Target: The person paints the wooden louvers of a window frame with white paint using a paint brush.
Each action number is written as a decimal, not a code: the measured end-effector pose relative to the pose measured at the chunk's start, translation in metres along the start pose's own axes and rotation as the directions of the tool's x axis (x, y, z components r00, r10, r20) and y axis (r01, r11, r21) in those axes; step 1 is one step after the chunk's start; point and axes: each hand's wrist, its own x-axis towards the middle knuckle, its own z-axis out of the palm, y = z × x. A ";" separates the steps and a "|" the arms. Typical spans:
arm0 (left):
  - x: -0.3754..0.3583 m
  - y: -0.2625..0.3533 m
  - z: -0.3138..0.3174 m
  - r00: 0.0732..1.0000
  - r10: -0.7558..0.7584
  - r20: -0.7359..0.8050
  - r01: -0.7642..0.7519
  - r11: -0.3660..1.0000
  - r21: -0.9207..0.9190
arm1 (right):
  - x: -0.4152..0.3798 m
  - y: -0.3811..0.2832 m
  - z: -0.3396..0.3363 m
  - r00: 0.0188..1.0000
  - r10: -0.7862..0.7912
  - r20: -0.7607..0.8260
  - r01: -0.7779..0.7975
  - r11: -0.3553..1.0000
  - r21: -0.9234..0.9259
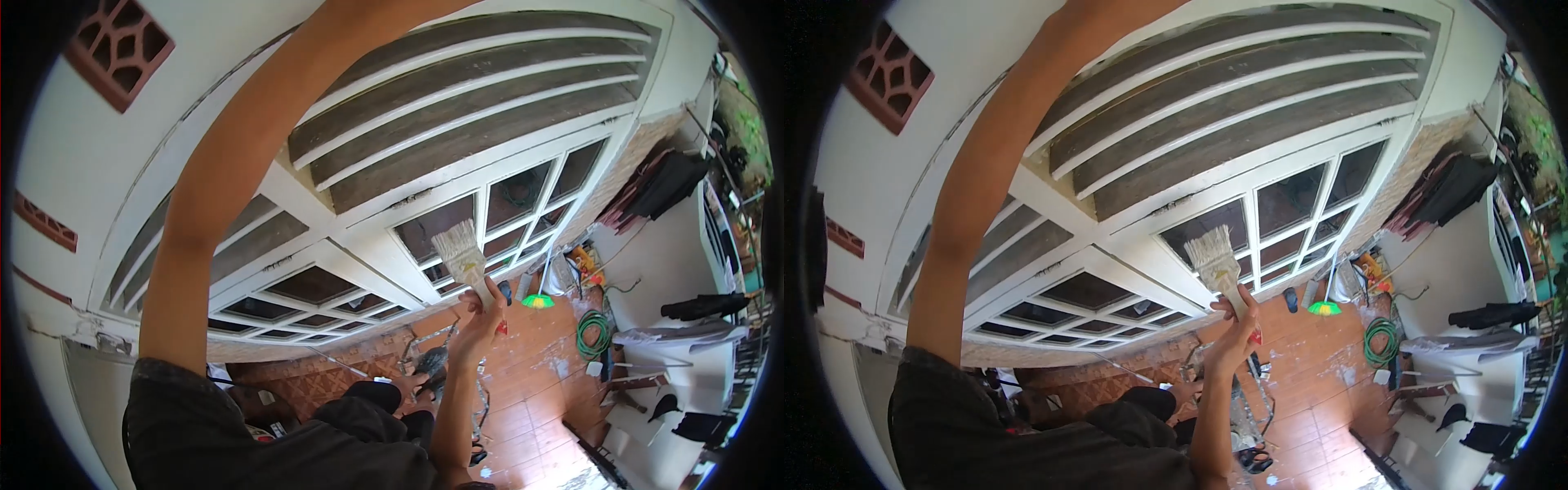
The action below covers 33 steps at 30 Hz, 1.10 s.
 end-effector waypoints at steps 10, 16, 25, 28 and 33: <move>-0.069 -0.040 -0.067 0.984 -0.071 0.164 0.038 0.979 0.199 | 0.040 -0.045 0.090 0.960 -0.236 0.147 0.252 0.963 -0.096; -0.080 -0.050 -0.072 0.906 0.124 0.404 -0.064 0.985 -0.160 | 0.050 -0.052 0.129 0.961 -0.229 0.157 0.242 0.968 -0.071; -0.063 -0.085 -0.087 0.775 0.295 0.560 -0.320 0.946 -0.056 | 0.043 -0.034 0.134 0.970 -0.226 0.090 0.226 0.974 0.011; -0.061 -0.083 -0.096 0.760 0.217 0.612 -0.327 0.942 0.073 | 0.048 -0.034 0.134 0.965 -0.252 0.069 0.252 0.968 0.001; -0.054 -0.071 -0.092 0.733 0.136 0.667 -0.344 0.919 0.191 | 0.078 -0.040 0.136 0.955 -0.293 0.037 0.295 0.954 -0.060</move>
